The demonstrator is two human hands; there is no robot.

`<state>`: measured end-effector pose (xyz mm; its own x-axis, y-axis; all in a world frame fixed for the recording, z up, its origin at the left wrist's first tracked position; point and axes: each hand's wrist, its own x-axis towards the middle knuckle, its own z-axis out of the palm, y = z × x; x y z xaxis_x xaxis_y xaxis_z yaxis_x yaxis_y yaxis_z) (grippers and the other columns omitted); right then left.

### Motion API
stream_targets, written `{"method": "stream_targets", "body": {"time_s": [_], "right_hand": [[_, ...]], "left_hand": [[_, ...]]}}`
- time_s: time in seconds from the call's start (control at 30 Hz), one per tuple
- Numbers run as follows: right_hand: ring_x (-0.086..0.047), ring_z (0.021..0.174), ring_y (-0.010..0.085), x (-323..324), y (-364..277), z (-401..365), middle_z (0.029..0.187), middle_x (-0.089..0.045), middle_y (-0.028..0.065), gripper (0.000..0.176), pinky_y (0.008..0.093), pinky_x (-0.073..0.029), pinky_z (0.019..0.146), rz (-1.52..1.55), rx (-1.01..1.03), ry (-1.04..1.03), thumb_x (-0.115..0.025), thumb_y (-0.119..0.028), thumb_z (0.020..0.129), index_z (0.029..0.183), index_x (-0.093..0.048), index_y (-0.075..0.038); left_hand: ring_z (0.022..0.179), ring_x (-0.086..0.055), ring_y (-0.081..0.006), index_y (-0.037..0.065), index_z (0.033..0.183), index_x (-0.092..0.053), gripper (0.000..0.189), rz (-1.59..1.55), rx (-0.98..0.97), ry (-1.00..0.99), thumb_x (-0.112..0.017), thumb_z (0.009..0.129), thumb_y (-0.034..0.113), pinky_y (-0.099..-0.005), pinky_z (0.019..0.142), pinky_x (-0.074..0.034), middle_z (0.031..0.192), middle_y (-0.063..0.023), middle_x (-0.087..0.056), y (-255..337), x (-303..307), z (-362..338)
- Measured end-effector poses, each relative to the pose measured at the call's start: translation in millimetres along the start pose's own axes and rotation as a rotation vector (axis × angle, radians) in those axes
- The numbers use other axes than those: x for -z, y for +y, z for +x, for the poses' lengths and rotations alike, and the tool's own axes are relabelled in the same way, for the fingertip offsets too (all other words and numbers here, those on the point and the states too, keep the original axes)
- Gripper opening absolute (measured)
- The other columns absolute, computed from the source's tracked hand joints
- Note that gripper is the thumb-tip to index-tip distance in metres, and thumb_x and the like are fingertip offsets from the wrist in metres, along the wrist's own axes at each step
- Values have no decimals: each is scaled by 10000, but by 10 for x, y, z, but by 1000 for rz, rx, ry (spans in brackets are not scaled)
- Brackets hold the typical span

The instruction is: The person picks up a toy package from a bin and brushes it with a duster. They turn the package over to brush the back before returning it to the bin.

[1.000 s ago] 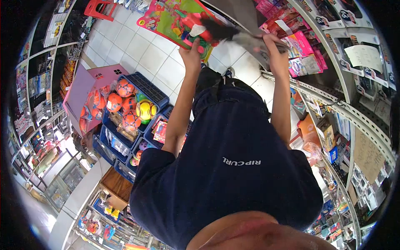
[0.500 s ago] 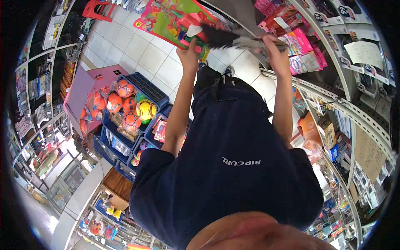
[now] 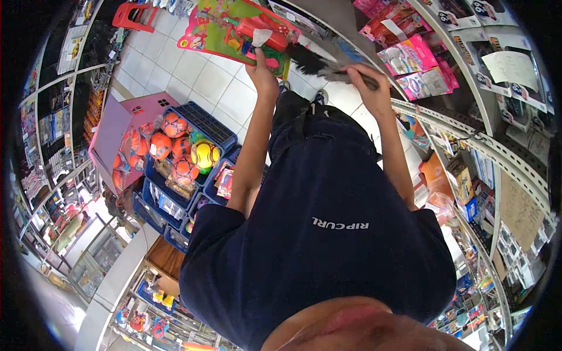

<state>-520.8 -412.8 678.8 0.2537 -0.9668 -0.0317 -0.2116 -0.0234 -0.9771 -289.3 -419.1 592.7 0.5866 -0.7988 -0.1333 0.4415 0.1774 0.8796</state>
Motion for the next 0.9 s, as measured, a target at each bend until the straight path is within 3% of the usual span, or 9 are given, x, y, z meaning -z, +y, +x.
{"method": "stream_targets", "body": {"time_s": [0.1, 0.23, 0.3, 0.37, 0.43, 0.5, 0.57, 0.7, 0.9], "right_hand": [[-565, 745, 97, -37, 1, -41, 838, -642, 66, 157, 240, -443, 690, 186, 62, 65, -565, -119, 839, 908, -638, 1], [-586, 744, 131, -33, 32, -43, 888, -649, 61, 151, 248, -460, 696, -282, -10, -69, -567, -111, 832, 883, -645, 7], [-592, 735, 147, -62, 17, -40, 887, -646, 73, 159, 258, -468, 706, 313, 5, 44, -556, -110, 836, 861, -643, 20], [-578, 802, 130, -49, -44, 6, 877, -643, 77, 186, 242, -441, 751, 420, -23, 147, -529, -124, 853, 839, -644, 21], [-567, 752, 128, -13, -289, 84, 850, -620, 64, 206, 260, -446, 715, 23, 34, 47, -513, -141, 860, 860, -614, 38], [-567, 776, 120, 22, -282, 115, 856, -630, 63, 199, 249, -437, 738, 121, 13, -7, -522, -138, 857, 879, -625, 32], [-566, 800, 111, 49, -289, 223, 862, -640, 61, 195, 237, -429, 761, 215, -1, -63, -531, -134, 853, 897, -635, 25], [-574, 757, 117, 57, -501, 402, 860, -640, 60, 198, 247, -444, 733, 331, 20, 105, -546, -140, 847, 904, -634, 28], [-574, 735, 109, 192, -687, 636, 867, -641, 52, 201, 229, -454, 682, 202, 211, -66, -558, -160, 847, 906, -638, 15]], "left_hand": [[919, -543, -176, 12, 1147, -429, 293, -60, 39, 6, -487, 891, 143, -324, 782, -453, 1067, -78, -523, -65, 38, -8], [898, -545, -162, 6, 1119, -452, 266, 2, 10, -13, -493, 886, 127, -307, 780, -450, 1038, -75, -538, -47, 30, -69], [855, -542, -139, 1, 1048, -501, 191, 175, -34, -40, -492, 881, 93, -281, 759, -444, 970, -64, -563, -47, 16, -68], [828, -538, -124, -5, 981, -531, 136, 249, -169, -145, -477, 866, 42, -261, 742, -437, 911, -56, -578, -57, 44, -139], [769, -526, -110, -2, 973, -532, 150, 400, -136, -126, -467, 838, -7, -256, 672, -436, 883, -44, -568, -51, 38, -140], [736, -524, -112, -4, 917, -538, 110, 510, -126, -126, -471, 830, -13, -257, 647, -429, 826, -54, -565, -143, 178, -81], [776, -526, -131, -30, 946, -520, 129, 1044, -872, -321, -493, 828, 12, -272, 711, -428, 879, -65, -582, -168, 225, -48], [806, -522, -142, -23, 971, -533, 153, 495, -79, -137, -510, 826, 21, -294, 746, -415, 881, -62, -581, -52, 89, -173], [743, -501, -122, -41, 900, -541, 101, 538, -141, -156, -504, 843, 33, -266, 679, -411, 791, -54, -577, -22, 73, -217]]}}
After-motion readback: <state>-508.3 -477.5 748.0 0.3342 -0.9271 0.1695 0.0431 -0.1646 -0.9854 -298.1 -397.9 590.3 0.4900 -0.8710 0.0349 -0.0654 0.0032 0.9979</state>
